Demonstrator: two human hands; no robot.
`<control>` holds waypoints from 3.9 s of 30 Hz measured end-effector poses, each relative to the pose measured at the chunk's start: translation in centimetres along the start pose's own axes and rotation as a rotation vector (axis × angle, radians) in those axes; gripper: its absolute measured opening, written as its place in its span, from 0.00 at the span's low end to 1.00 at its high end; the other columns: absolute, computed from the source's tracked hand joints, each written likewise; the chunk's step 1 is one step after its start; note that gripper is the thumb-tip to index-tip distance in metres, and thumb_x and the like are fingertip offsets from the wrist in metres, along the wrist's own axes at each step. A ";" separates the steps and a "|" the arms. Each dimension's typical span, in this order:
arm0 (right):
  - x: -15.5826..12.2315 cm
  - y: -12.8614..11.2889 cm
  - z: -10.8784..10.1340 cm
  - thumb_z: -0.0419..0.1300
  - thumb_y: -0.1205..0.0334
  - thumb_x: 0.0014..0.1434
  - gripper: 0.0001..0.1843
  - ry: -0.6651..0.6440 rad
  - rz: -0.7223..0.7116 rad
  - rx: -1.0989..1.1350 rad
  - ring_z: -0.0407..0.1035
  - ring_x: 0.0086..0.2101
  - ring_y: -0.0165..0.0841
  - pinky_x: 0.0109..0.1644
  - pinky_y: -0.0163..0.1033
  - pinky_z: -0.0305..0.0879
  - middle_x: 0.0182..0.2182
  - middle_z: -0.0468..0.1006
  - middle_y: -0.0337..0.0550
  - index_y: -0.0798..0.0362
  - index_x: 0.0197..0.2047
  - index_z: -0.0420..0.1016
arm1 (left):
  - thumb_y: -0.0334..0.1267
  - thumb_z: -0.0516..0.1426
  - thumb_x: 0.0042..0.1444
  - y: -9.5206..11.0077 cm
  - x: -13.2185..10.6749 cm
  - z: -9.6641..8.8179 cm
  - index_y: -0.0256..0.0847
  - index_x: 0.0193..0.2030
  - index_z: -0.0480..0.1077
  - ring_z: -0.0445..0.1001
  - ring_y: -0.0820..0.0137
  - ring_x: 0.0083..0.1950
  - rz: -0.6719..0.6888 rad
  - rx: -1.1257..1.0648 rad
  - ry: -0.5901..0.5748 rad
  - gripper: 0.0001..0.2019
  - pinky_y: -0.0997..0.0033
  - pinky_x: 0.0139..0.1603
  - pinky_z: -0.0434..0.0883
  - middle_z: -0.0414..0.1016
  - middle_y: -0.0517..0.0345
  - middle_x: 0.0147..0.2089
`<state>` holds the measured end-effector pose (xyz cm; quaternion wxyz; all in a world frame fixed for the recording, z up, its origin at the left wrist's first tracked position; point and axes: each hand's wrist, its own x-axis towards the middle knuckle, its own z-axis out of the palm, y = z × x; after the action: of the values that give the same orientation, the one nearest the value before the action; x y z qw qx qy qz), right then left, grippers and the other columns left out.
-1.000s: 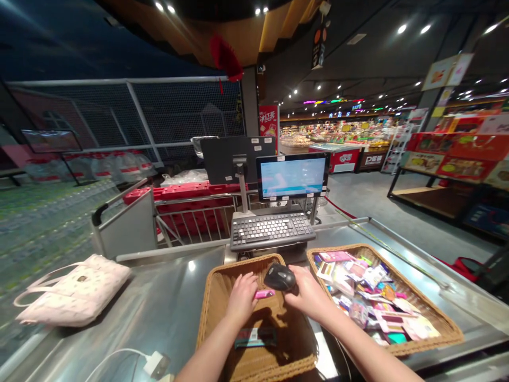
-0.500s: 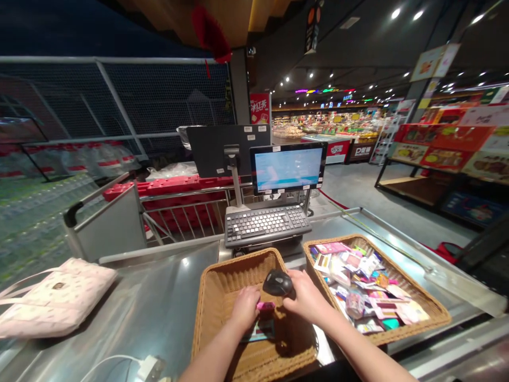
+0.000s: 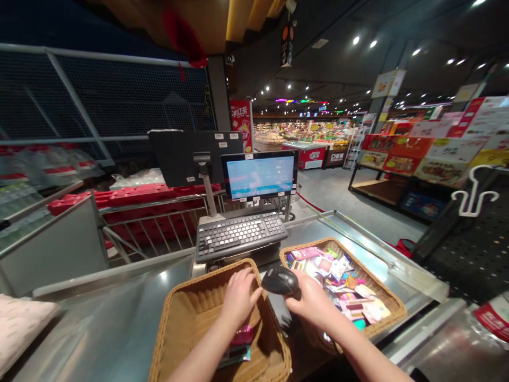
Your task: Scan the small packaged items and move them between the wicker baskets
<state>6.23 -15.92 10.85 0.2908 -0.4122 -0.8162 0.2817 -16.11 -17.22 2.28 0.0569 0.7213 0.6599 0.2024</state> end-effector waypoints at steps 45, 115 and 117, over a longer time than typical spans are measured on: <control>2.9 4.8 -6.7 0.60 0.66 0.48 0.27 0.261 -0.099 -0.157 0.65 0.58 0.47 0.65 0.53 0.59 0.54 0.75 0.51 0.54 0.54 0.74 | 0.37 0.58 0.55 2.9 5.3 -7.1 0.42 0.43 0.70 0.59 0.53 0.70 0.331 0.265 0.360 0.09 0.38 0.71 0.51 0.60 0.44 0.70; 3.8 -2.0 4.3 0.61 0.69 0.44 0.24 -0.189 -0.199 -0.142 0.60 0.62 0.51 0.68 0.62 0.46 0.53 0.77 0.50 0.50 0.47 0.79 | 0.35 0.61 0.49 -8.7 -7.8 -3.6 0.40 0.45 0.73 0.61 0.56 0.69 0.070 0.249 0.052 0.14 0.43 0.73 0.48 0.66 0.44 0.67; 3.6 -2.2 4.6 0.61 0.68 0.44 0.25 -0.203 -0.186 -0.144 0.60 0.62 0.52 0.67 0.64 0.44 0.53 0.77 0.51 0.51 0.49 0.78 | 0.35 0.60 0.50 -8.8 -8.0 -3.2 0.40 0.46 0.73 0.61 0.56 0.69 0.057 0.246 0.011 0.15 0.43 0.73 0.48 0.66 0.44 0.67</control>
<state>0.10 -15.04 10.16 0.2010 -0.3241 -0.8942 0.2345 -25.84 -24.55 0.41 -0.0413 0.7402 0.6594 0.1252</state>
